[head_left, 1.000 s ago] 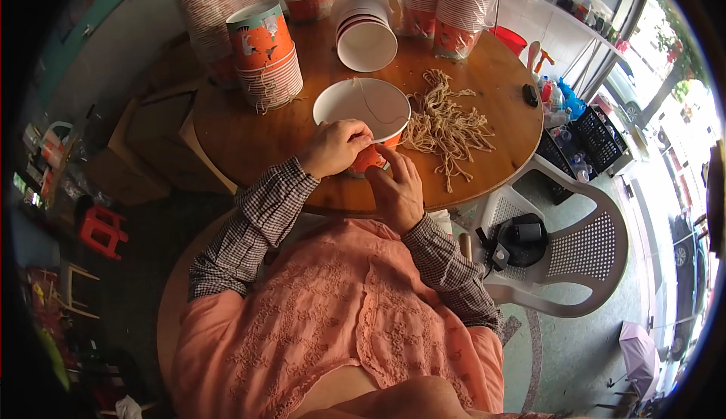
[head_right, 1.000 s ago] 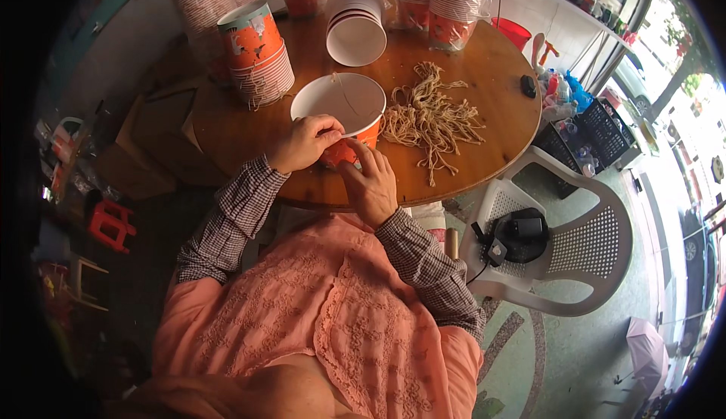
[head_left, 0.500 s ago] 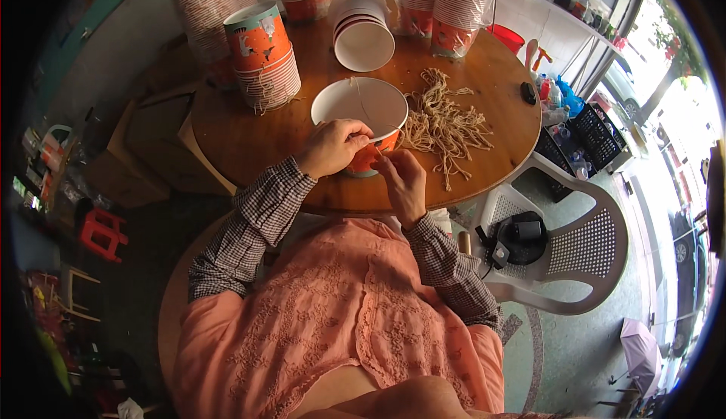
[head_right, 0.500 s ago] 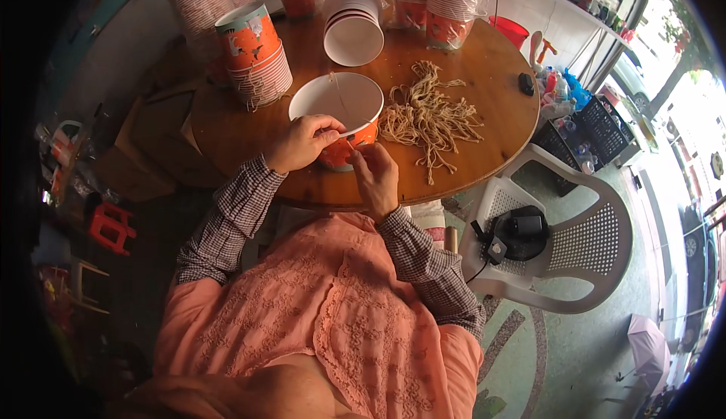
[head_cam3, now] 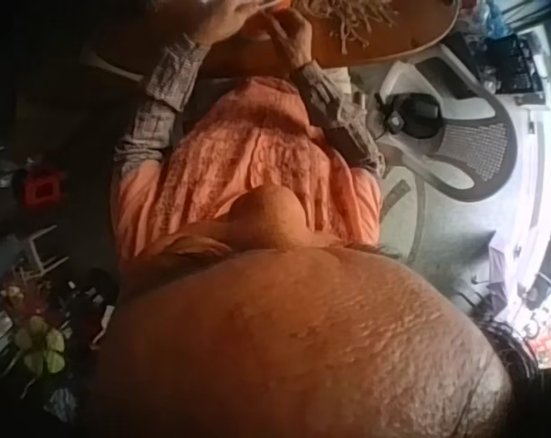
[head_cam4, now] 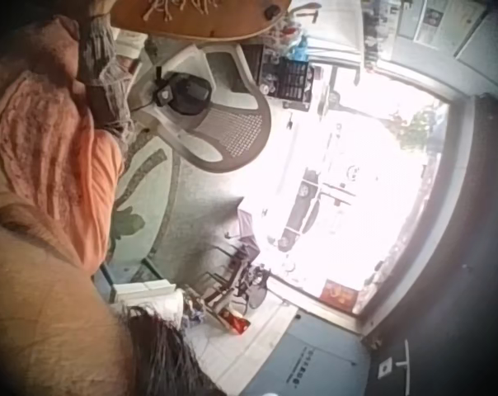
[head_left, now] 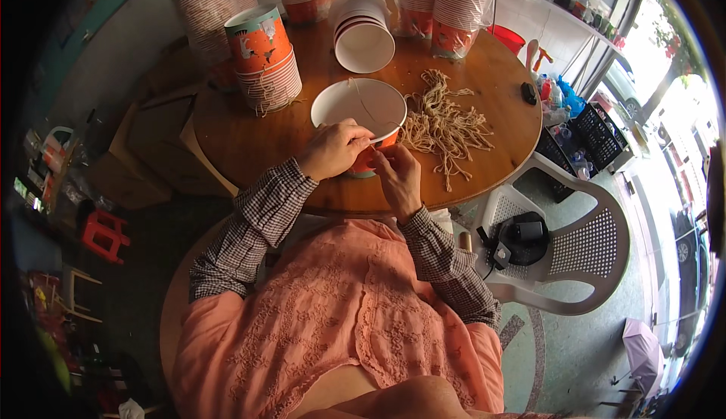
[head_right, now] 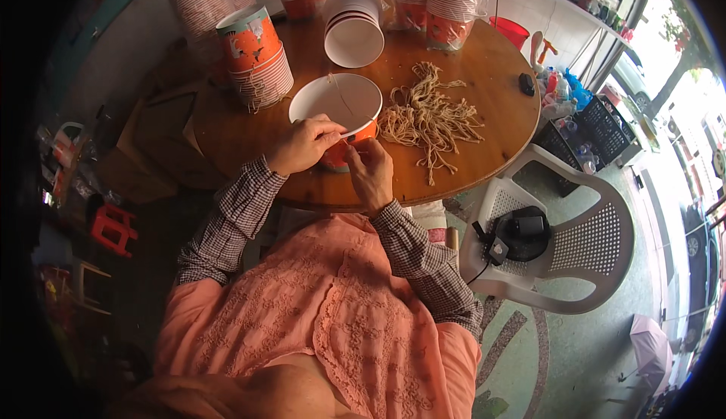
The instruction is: The recorder is manually threading and tying thin strings onto pre-punched decorative paper cups to create handles.
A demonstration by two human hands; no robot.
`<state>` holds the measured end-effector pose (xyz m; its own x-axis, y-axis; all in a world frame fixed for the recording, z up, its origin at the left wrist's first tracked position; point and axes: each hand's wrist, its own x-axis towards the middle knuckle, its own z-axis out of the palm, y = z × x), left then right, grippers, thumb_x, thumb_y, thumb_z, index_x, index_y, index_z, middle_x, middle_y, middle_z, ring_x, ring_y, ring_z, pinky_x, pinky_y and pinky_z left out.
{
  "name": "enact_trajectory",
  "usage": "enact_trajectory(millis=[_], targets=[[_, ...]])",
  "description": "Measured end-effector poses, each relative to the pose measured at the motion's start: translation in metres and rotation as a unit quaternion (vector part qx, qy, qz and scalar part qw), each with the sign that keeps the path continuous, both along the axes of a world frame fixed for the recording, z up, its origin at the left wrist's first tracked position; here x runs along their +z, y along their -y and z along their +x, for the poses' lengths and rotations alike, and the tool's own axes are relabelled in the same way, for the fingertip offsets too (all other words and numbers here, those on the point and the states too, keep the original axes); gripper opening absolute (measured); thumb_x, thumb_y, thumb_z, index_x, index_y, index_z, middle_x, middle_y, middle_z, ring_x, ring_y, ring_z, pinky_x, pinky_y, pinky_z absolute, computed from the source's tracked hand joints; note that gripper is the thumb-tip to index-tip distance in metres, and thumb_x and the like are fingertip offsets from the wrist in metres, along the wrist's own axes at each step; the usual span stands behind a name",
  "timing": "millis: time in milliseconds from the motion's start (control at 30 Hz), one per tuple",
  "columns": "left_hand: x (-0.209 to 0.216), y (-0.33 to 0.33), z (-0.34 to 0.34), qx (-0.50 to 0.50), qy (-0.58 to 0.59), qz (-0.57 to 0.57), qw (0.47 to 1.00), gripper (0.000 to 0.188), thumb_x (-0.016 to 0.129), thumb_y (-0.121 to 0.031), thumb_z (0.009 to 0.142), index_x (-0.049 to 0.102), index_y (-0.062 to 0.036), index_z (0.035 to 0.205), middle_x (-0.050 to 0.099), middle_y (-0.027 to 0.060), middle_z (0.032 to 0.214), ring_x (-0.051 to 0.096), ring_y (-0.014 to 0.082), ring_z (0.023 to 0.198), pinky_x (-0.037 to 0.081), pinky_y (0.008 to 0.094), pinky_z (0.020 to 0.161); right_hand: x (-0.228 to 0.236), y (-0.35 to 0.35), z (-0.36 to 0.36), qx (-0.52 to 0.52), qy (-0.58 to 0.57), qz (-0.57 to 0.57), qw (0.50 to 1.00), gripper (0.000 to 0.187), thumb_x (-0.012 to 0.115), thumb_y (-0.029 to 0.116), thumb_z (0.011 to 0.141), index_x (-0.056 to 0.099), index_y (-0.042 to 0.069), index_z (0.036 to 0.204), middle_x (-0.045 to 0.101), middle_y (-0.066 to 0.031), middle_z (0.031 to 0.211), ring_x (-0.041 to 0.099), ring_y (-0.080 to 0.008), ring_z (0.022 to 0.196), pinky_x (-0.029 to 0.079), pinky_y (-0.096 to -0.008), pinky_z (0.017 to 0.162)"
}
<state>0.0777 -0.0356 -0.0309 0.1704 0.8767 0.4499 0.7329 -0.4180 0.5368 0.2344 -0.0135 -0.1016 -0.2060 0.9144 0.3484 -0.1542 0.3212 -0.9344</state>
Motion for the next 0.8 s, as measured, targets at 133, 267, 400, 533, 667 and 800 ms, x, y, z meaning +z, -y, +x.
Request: enact_trajectory(millis=[133,267,400,533,667,800], targets=[[0.0,-0.002,-0.002,-0.002,-0.014,-0.016,1.0,0.017,0.061,-0.02,0.086,0.068,-0.0041,0.089,0.064,0.0126,0.088,0.064,0.0334,0.082,0.05,0.0396,0.073,0.002,-0.003,-0.001,-0.02,0.061,0.031,0.997,0.018,0.062,0.014,0.091,0.06,-0.004,0.092,0.066,-0.0063,0.078,0.063,-0.0105,0.072,0.05,-0.023,0.064],[0.006,0.0,0.001,0.013,0.006,-0.018,1.0,0.015,0.066,-0.016,0.082,0.066,-0.0016,0.081,0.063,0.013,0.084,0.063,0.0309,0.078,0.05,0.0376,0.071,0.015,0.003,0.005,0.028,0.033,0.001,0.999,0.016,0.065,0.014,0.088,0.061,-0.001,0.094,0.067,-0.0077,0.078,0.063,-0.0125,0.069,0.05,-0.0249,0.063],[0.01,0.003,0.005,0.019,0.042,0.021,0.999,0.012,0.068,-0.01,0.079,0.062,-0.0006,0.077,0.061,0.0125,0.08,0.062,0.0269,0.075,0.049,0.0357,0.069,0.034,0.003,0.03,-0.09,0.309,0.194,0.927,0.021,0.067,0.015,0.079,0.059,0.008,0.098,0.064,-0.013,0.087,0.064,-0.0282,0.077,0.05,-0.0371,0.066],[0.001,-0.007,-0.004,0.029,0.06,0.044,0.997,0.01,0.066,-0.01,0.082,0.061,-0.0013,0.083,0.062,0.0116,0.081,0.063,0.0252,0.075,0.049,0.0346,0.068,0.064,-0.002,0.039,-0.077,0.236,0.226,0.942,0.021,0.066,0.018,0.082,0.061,0.007,0.099,0.064,-0.0127,0.08,0.063,-0.0257,0.069,0.049,-0.0338,0.061],[-0.003,-0.014,-0.002,0.017,0.153,0.053,0.987,0.011,0.062,-0.011,0.086,0.057,-0.0026,0.091,0.063,0.0107,0.084,0.062,0.0229,0.074,0.049,0.0326,0.067,0.074,-0.008,0.026,-0.031,0.221,0.194,0.955,0.022,0.066,0.018,0.082,0.065,0.005,0.101,0.061,-0.0103,0.059,0.059,-0.0239,0.05,0.046,-0.0337,0.05],[-0.002,-0.015,0.006,0.01,0.173,0.078,0.982,0.013,0.061,-0.011,0.089,0.056,-0.0011,0.094,0.064,0.01,0.085,0.063,0.0191,0.075,0.05,0.0305,0.067,0.07,-0.02,0.013,0.007,0.189,0.162,0.968,0.015,0.064,0.016,0.082,0.067,0.002,0.085,0.06,-0.0112,0.059,0.057,-0.0158,0.048,0.044,-0.0299,0.048]])
